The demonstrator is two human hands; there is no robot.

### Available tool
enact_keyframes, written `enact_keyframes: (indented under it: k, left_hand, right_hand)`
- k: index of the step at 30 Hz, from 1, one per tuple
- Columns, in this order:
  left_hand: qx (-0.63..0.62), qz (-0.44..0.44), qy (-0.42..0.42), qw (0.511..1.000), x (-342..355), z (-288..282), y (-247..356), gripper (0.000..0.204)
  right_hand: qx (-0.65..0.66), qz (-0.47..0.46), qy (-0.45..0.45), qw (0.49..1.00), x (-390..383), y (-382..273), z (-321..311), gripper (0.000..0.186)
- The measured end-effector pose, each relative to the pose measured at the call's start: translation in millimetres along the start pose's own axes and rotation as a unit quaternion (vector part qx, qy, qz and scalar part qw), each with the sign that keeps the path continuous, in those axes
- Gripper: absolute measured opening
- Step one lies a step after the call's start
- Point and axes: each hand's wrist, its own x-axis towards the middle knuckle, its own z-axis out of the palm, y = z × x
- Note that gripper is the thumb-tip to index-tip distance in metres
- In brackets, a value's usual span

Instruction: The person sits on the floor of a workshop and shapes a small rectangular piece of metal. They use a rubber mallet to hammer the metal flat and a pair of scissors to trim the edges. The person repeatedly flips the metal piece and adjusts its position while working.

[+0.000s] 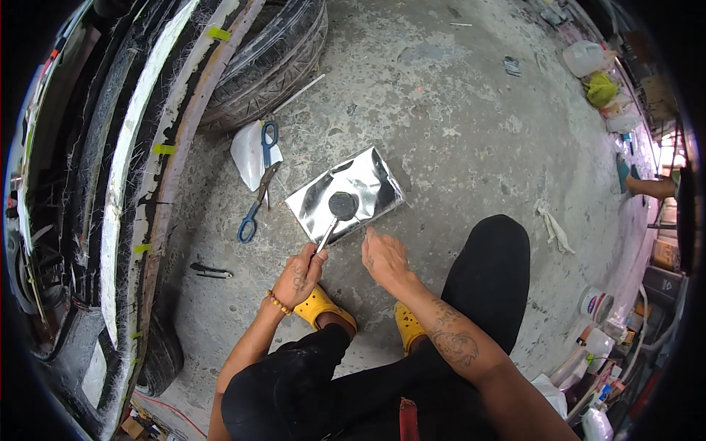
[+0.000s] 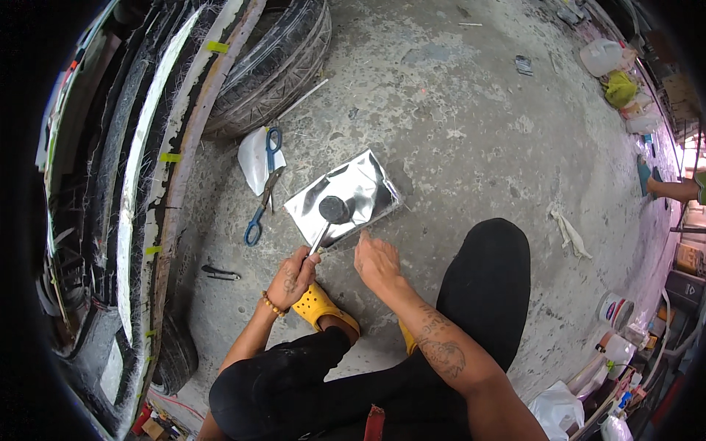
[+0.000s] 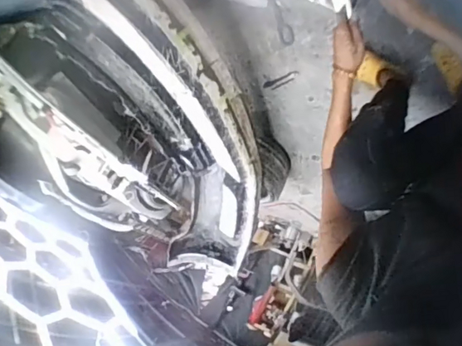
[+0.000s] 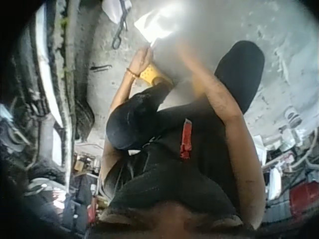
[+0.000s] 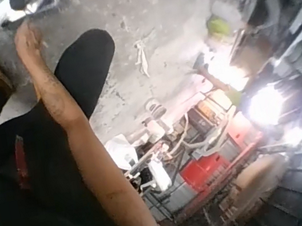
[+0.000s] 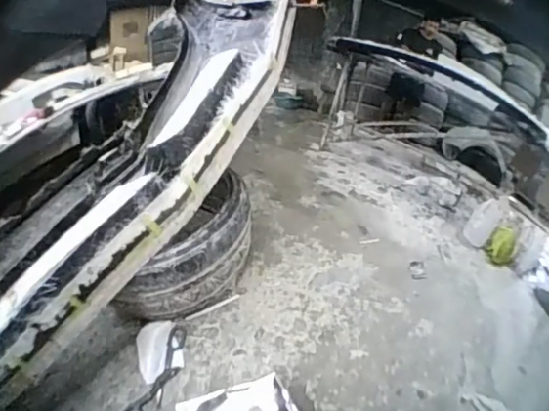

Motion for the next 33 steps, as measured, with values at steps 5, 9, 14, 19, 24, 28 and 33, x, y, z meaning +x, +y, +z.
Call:
enact_keyframes:
  k: [5,9,14,19,24,28,33]
  left_hand:
    - [0.043,0.006,-0.002,0.999,5,1,7,0.031]
    - [0.013,0.002,0.010,1.000,4,5,4,0.031]
    - [-0.003,0.006,0.020,1.000,11,5,-10,0.026]
    - [-0.018,0.038,0.076,0.996,2,13,-8,0.025]
    - [0.047,0.009,0.024,0.999,4,21,-12,0.028]
    - [0.038,0.014,0.073,0.996,4,11,-6,0.025]
    - [0.014,0.084,0.139,0.987,-4,10,10,0.018]
  right_hand:
    - [-0.031,-0.018,0.001,0.999,5,-2,7,0.022]
    - [-0.044,-0.010,-0.015,0.999,7,-14,3,0.018]
    - [-0.021,-0.010,-0.022,1.000,9,-15,6,0.016]
    - [-0.001,0.004,-0.033,0.999,5,-9,1,0.020]
    - [-0.021,0.018,-0.074,0.997,4,-18,2,0.028]
    - [-0.019,0.012,-0.073,0.997,4,-18,4,0.024]
    - [0.010,0.064,-0.088,0.994,9,-15,4,0.025]
